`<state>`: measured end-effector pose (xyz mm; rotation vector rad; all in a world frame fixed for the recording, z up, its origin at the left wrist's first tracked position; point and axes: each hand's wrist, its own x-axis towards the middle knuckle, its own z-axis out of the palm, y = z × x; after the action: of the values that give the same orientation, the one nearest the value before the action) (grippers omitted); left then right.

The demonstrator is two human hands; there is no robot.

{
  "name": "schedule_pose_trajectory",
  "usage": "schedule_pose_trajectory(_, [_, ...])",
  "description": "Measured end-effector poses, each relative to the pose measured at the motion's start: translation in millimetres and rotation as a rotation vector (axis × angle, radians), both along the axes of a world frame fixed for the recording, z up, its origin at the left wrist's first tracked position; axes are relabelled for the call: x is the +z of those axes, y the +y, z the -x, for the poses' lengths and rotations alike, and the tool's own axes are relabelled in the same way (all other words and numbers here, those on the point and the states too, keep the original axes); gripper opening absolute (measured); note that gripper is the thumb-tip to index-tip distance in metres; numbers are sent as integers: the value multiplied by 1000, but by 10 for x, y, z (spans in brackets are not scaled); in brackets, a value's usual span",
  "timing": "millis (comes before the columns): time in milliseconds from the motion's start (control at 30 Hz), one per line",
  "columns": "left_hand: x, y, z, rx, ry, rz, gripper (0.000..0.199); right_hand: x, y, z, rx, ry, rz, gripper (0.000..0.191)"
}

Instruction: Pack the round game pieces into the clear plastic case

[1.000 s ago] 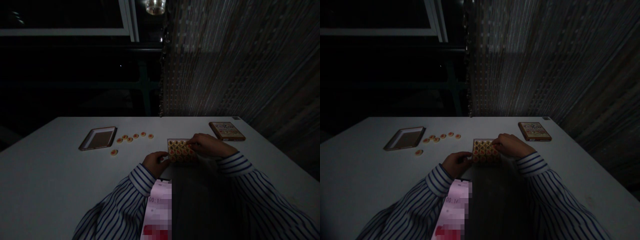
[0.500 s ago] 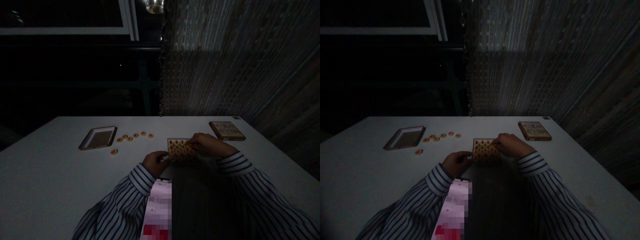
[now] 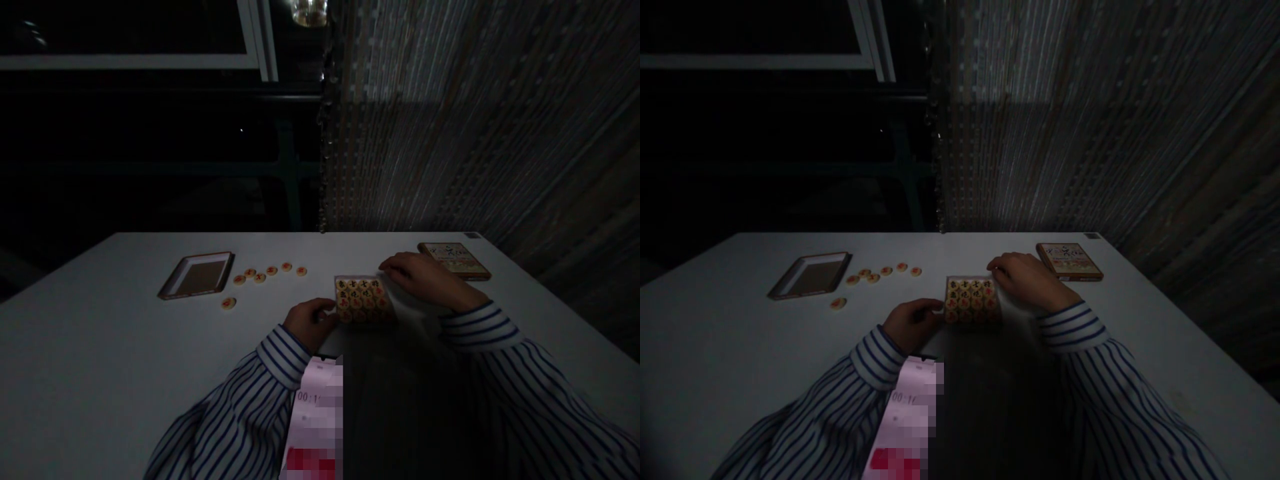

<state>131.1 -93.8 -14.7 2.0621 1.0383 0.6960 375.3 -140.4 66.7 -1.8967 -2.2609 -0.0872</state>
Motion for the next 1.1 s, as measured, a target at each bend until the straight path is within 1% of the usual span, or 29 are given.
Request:
schedule_pose_trajectory(167, [20,8,10,1,-27,20,26,29,-13,50,-27,27,-55,32])
schedule_pose_trajectory(367, [20,8,14,17,-22,50,26,26,-17,44,-57,20,-53,32])
schedule_pose_trajectory(433, [5,14,13,15,-29,47,25,20,-16,30,-46,15,-10,31])
schedule_pose_trajectory(567, [-27,25,8,18,-48,45,24,2,-27,14,-2,21,150,28])
schedule_pose_trajectory(700, [-19,24,9,19,-36,27,24,-18,-42,18,30,45,269,27])
schedule_pose_trajectory(933, [2,18,6,26,-25,40,25,-45,-53,28,114,59,352,29])
schedule_pose_trajectory(1100, [-22,24,6,23,-30,45,24,-82,-42,31,121,56,363,30])
